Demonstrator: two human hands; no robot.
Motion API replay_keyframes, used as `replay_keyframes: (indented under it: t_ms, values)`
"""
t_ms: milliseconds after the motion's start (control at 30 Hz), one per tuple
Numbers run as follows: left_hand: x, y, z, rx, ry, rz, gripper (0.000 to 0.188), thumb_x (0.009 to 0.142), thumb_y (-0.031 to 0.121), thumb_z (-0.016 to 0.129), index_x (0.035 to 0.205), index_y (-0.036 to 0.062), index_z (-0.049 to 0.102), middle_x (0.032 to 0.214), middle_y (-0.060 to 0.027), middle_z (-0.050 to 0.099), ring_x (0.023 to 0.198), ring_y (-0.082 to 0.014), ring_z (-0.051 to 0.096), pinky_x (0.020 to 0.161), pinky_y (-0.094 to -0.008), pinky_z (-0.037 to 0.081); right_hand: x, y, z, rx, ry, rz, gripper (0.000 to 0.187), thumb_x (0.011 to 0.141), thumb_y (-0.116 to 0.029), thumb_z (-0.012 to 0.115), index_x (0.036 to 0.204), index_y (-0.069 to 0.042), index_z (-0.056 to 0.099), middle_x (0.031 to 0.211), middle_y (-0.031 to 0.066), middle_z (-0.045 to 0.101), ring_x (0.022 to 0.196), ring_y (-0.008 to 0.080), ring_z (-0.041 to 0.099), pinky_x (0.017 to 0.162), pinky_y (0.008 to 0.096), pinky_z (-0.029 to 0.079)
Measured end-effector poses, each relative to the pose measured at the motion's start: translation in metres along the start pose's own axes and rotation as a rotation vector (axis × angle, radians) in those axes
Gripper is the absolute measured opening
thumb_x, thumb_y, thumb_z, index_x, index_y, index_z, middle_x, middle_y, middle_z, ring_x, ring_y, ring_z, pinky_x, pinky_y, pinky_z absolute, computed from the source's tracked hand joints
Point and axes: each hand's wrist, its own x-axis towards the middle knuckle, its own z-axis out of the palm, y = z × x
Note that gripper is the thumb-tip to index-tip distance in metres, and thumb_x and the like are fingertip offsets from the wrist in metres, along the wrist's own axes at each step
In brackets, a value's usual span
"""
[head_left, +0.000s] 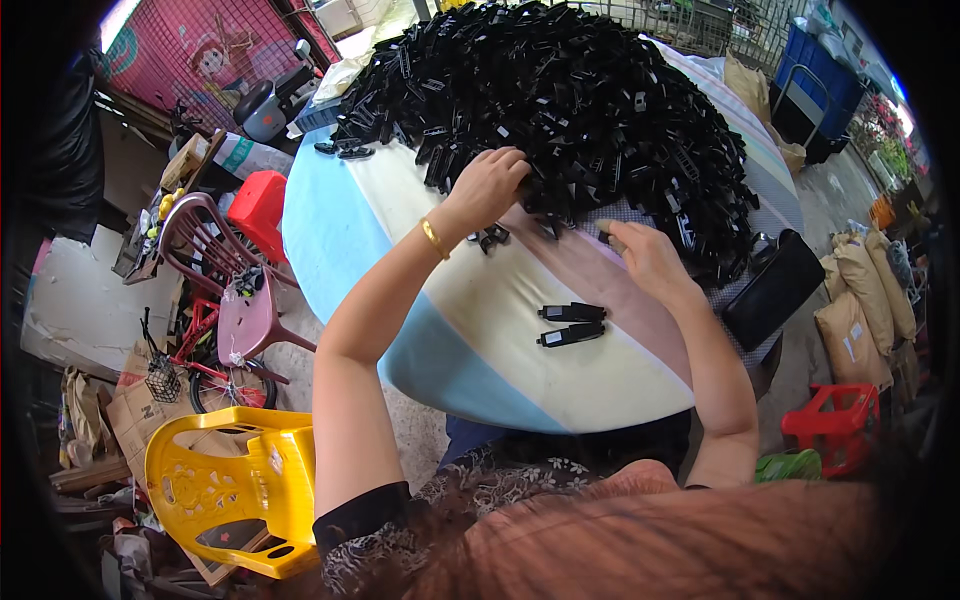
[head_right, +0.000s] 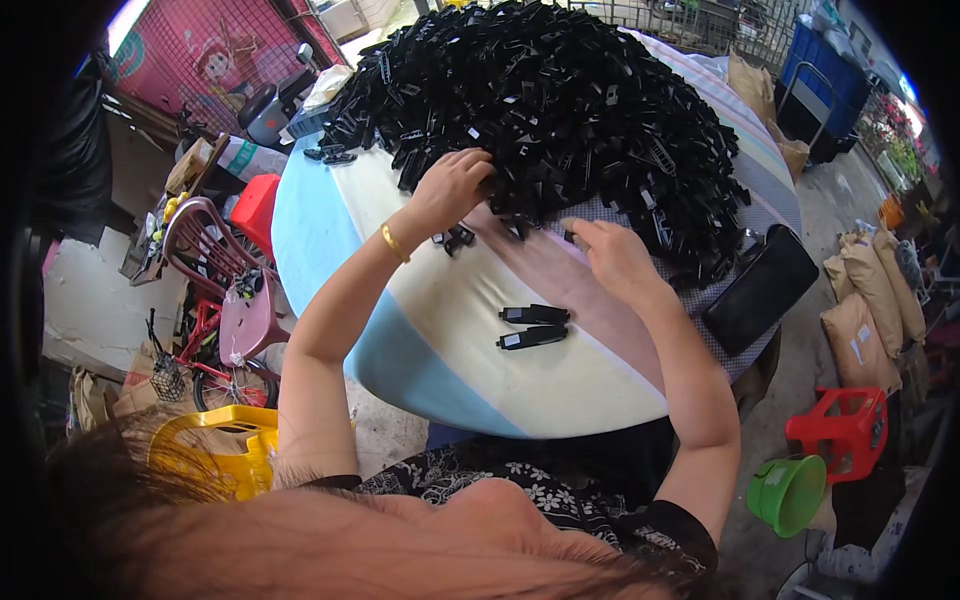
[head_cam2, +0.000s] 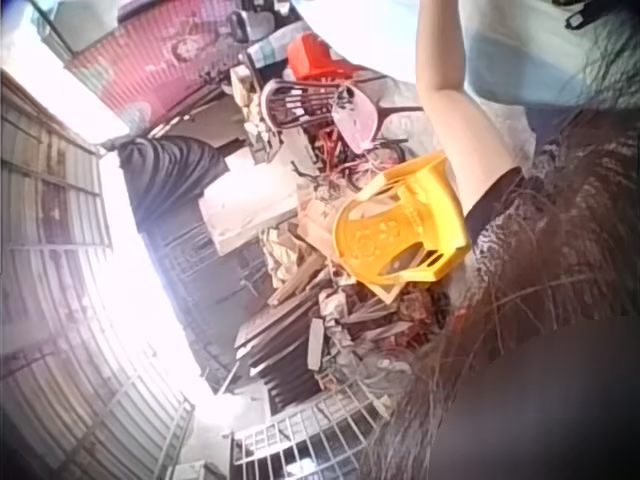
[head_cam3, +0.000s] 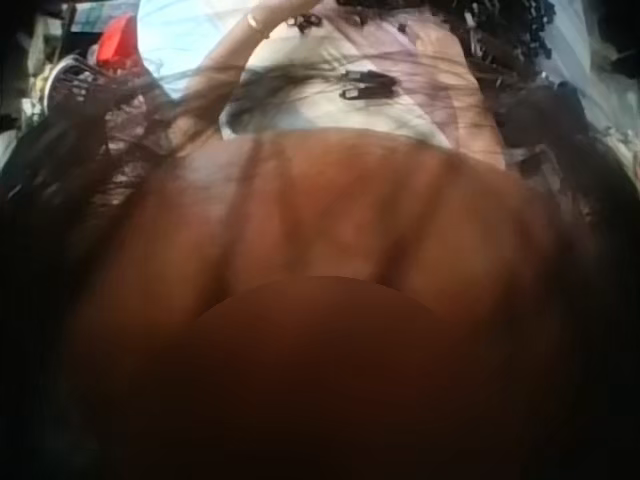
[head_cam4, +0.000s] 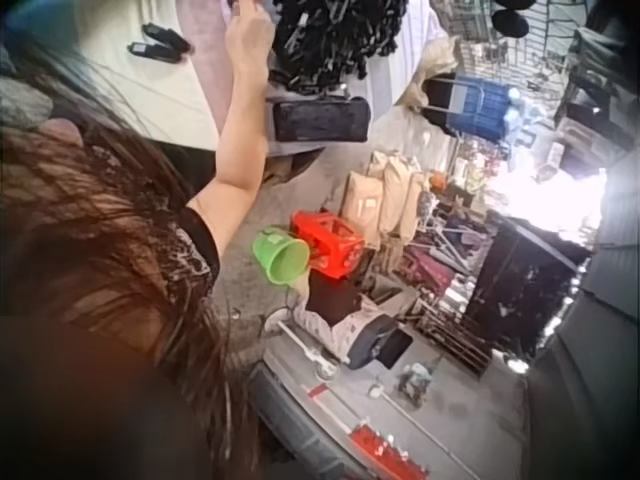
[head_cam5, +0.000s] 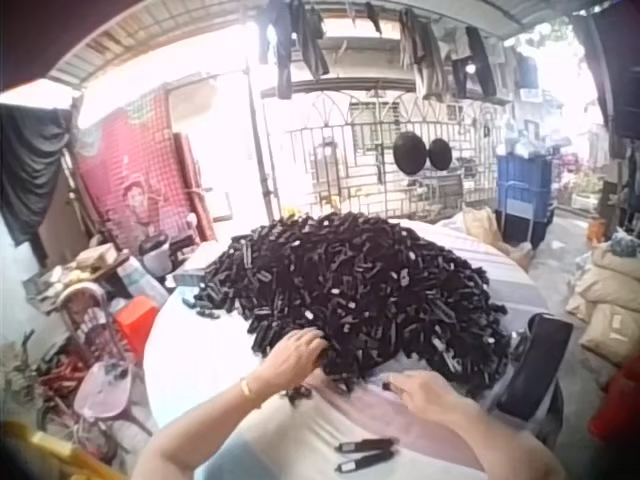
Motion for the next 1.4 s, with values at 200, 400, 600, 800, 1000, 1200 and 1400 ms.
replay_keyframes:
  t_ms: [200,400,600,800,1000,1200,1400]
  values:
    - [-0.013,0.08,-0.027,-0.148,-0.156,-0.128,0.021,0.068,0.012,0.065,0.084,0.0056,0.053,0.08,-0.0106,0.053,0.082,-0.0293,0.056,0.07,-0.0392,0.046,0.003,-0.018,-0.018,0.008,-0.225,0.221,0.022,0.078,-0.004,0.057,0.099,-0.004,0.061,0.081,0.016,0.065,0.075,0.0338,0.062,0.065,0.0416,0.048]
    - [-0.018,0.11,-0.005,-0.439,-0.099,-0.15,0.027,0.069,0.009,0.066,0.093,0.0034,0.058,0.089,-0.011,0.055,0.087,-0.0296,0.055,0.078,-0.0385,0.046,-0.005,-0.003,-0.015,-0.042,-0.127,-0.08,0.024,0.069,-0.007,0.068,0.093,-0.003,0.067,0.082,0.0117,0.06,0.077,0.0285,0.06,0.067,0.0364,0.048]
    - [-0.035,0.089,-0.013,-0.625,-0.196,-0.345,0.027,0.065,0.003,0.068,0.091,0.0042,0.063,0.086,-0.0136,0.058,0.083,-0.0306,0.058,0.074,-0.0362,0.048,-0.003,-0.027,0.0,0.149,-0.074,0.091,0.022,0.067,-0.002,0.067,0.089,-0.003,0.067,0.082,0.0108,0.057,0.078,0.0284,0.056,0.07,0.0362,0.046]
    - [-0.027,0.118,-0.03,-0.588,-0.286,-0.489,0.029,0.07,0.014,0.065,0.096,0.0018,0.062,0.08,-0.0175,0.063,0.075,-0.0356,0.062,0.067,-0.042,0.049,-0.007,-0.022,-0.006,-0.076,-0.155,0.013,0.019,0.066,-0.009,0.07,0.083,-0.002,0.064,0.078,0.0119,0.058,0.077,0.03,0.057,0.066,0.0387,0.046]
    - [-0.022,0.102,-0.023,-0.955,-0.392,-0.792,0.039,0.079,0.008,0.06,0.117,0.0044,0.058,0.077,-0.0127,0.061,0.069,-0.0286,0.059,0.067,-0.0356,0.049,-0.005,-0.038,-0.015,0.217,-0.455,-0.007,0.023,0.065,-0.009,0.071,0.085,0.0,0.065,0.072,0.0116,0.057,0.068,0.0266,0.056,0.062,0.0349,0.045]
    - [-0.034,0.098,-0.013,-0.574,-0.142,-0.366,0.024,0.07,0.006,0.064,0.094,0.0031,0.065,0.089,-0.0146,0.057,0.091,-0.0328,0.056,0.08,-0.0376,0.046,-0.005,-0.044,-0.008,0.197,-0.115,0.084,0.023,0.065,-0.008,0.071,0.087,-0.001,0.066,0.072,0.0096,0.056,0.067,0.0241,0.053,0.06,0.0327,0.044]
    - [-0.033,0.11,-0.02,-0.643,-0.155,-0.448,0.015,0.066,0.009,0.067,0.078,0.0013,0.063,0.083,-0.0155,0.058,0.082,-0.0334,0.057,0.075,-0.0403,0.047,-0.013,-0.038,-0.008,-0.063,-0.158,-0.099,0.019,0.064,-0.002,0.064,0.083,-0.002,0.066,0.077,0.0101,0.058,0.077,0.0283,0.056,0.067,0.0375,0.047]
